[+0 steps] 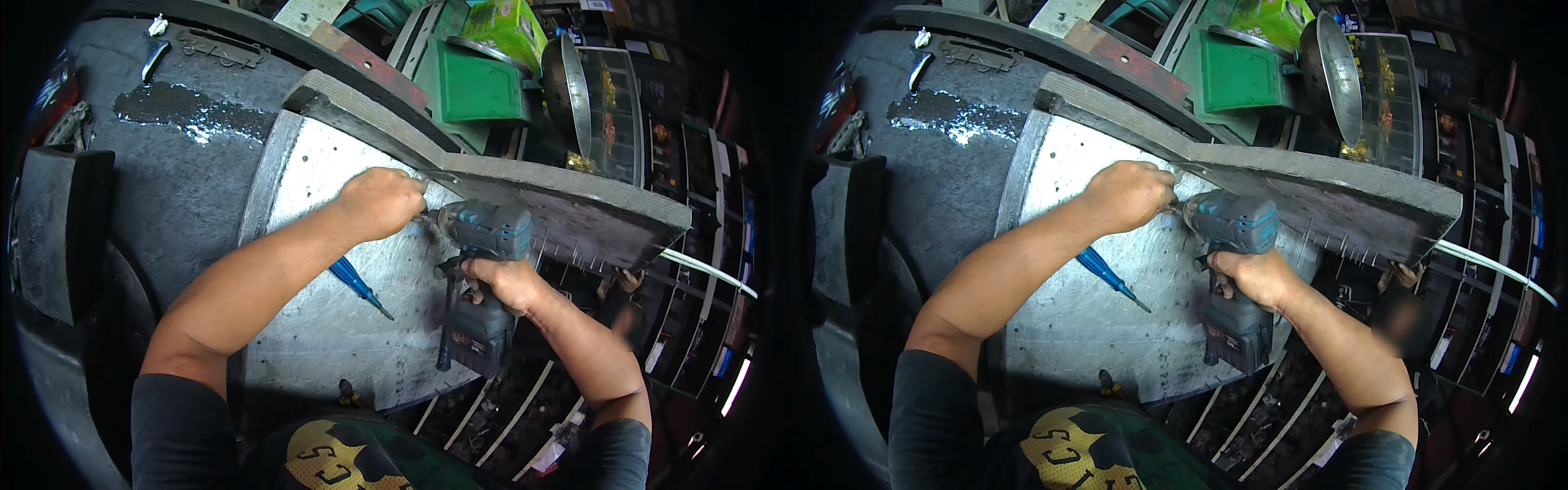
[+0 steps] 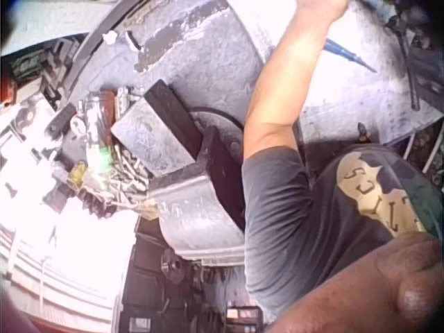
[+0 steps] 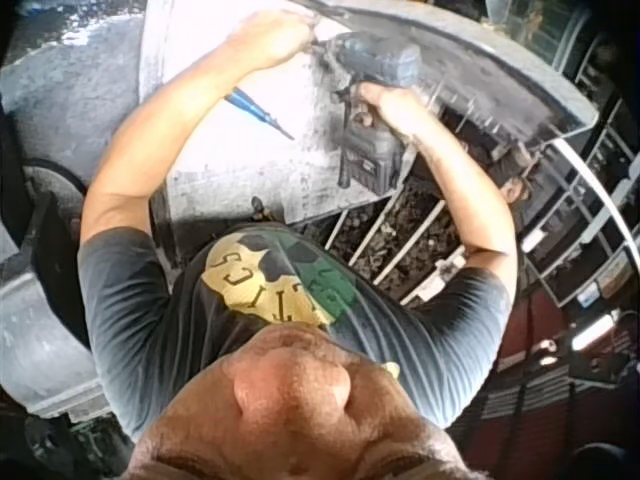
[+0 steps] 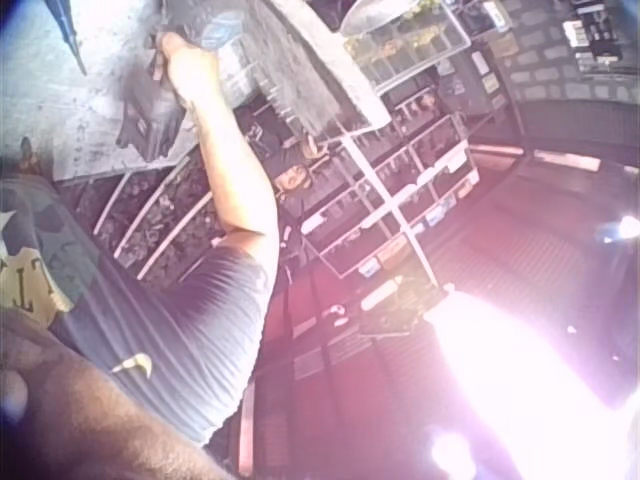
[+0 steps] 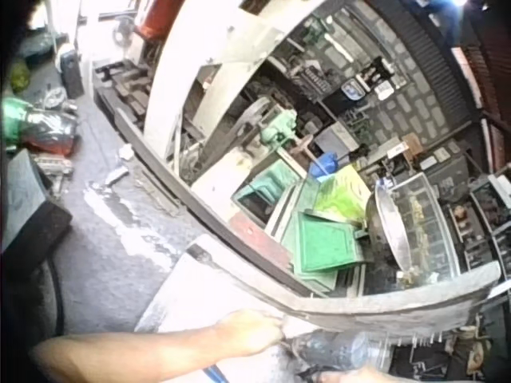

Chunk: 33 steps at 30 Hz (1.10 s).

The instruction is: The person retrieves a drill bit and uses a cordless impact driver to fasten screws into a large metal sheet or frame on a workbench. Another person assists by holding the metal piece steady during the process.

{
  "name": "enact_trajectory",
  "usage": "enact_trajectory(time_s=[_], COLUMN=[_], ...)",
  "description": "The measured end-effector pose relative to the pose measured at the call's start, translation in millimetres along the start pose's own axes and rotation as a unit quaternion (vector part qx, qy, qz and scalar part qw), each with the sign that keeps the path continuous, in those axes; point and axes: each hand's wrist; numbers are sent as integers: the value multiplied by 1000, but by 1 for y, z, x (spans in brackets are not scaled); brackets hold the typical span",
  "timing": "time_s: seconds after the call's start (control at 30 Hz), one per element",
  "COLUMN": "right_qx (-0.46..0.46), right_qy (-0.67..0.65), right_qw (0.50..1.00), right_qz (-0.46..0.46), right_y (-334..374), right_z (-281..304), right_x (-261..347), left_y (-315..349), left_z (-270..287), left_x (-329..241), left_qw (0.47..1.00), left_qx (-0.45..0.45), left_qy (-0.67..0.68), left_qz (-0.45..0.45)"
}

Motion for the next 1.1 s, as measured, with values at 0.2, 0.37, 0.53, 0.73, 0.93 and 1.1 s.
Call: enact_trajectory(time_s=[0.2, 0.37, 0.53, 0.73, 0.93, 1.1], right_qx=[14, 12, 3, -3, 24, 9], right_qy=[62, 49, 29, 67, 91, 56], right_qw=[998, 999, 1000, 998, 995, 998], right_qz=[17, 18, -6, -3, 18, 7], right_y=[-4, -8, -9, -11, -10, -6], right_z=[1, 4, 0, 2, 2, 1], right_x=[4, 5, 5, 7, 7, 8], left_y=[0, -4, -3, -7, -39, -35], left_z=[-1, -3, 0, 84, 146, 145], left_x=[3, 8, 5, -1, 14, 15], left_qw=[1000, 1000, 1000, 972, 925, 941], left_qx=[-14, -21, 15, -225, 152, 85], left_qy=[11, 8, -15, -5, -296, -292], left_qz=[-3, -8, 8, -65, 184, 150])
Point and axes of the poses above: each hand's wrist, its own y-axis away from the middle knuckle, its own z-axis out of the back of the hand, x = y × z, and after that the axes turned 7 degrees about z, right-handed
